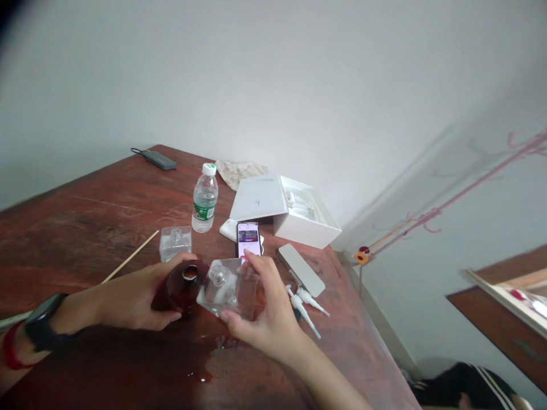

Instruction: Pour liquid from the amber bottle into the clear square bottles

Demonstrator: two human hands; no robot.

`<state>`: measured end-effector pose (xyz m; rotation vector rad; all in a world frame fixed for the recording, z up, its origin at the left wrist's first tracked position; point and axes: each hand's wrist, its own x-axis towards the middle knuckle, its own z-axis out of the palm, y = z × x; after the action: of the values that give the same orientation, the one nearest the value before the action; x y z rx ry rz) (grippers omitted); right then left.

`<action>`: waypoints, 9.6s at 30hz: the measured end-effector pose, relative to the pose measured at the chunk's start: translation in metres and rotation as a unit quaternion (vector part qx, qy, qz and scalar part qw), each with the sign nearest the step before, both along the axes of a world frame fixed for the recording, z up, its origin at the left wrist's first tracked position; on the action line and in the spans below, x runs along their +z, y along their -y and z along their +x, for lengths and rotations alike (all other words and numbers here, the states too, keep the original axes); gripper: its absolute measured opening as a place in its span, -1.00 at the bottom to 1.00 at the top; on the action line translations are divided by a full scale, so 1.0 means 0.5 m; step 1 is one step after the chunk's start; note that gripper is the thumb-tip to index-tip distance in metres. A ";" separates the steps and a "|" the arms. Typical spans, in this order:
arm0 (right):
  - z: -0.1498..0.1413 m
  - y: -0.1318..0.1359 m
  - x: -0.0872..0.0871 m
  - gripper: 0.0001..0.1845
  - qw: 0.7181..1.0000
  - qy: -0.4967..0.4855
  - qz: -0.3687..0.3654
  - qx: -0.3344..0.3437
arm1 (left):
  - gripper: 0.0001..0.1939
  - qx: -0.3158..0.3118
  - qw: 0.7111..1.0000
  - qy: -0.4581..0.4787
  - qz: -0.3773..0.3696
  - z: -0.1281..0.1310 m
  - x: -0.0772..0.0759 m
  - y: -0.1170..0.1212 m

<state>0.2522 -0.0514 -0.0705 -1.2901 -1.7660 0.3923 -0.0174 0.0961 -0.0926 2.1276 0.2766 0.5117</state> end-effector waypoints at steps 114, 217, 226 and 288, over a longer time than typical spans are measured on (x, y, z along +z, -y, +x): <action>0.028 -0.012 -0.072 -0.49 0.988 0.010 -0.040 0.151 | -0.16 0.231 0.966 0.004 0.116 -0.026 -0.007 -0.019; 0.037 -0.012 -0.083 -0.44 0.983 0.071 -0.090 0.143 | -0.12 0.215 0.970 -0.003 0.115 0.020 -0.081 -0.014; 0.032 -0.012 -0.078 -0.42 0.984 0.086 -0.077 0.132 | -0.09 0.217 0.968 -0.004 0.125 0.017 -0.102 -0.024; 0.029 -0.007 -0.080 -0.47 0.986 0.096 -0.064 0.119 | -0.12 0.201 0.976 -0.059 0.064 0.022 -0.045 0.004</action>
<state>0.2669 -0.0481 -0.1106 -1.2413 -2.0972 0.5387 -0.0064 0.0940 -0.1151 2.2383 0.7702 0.6476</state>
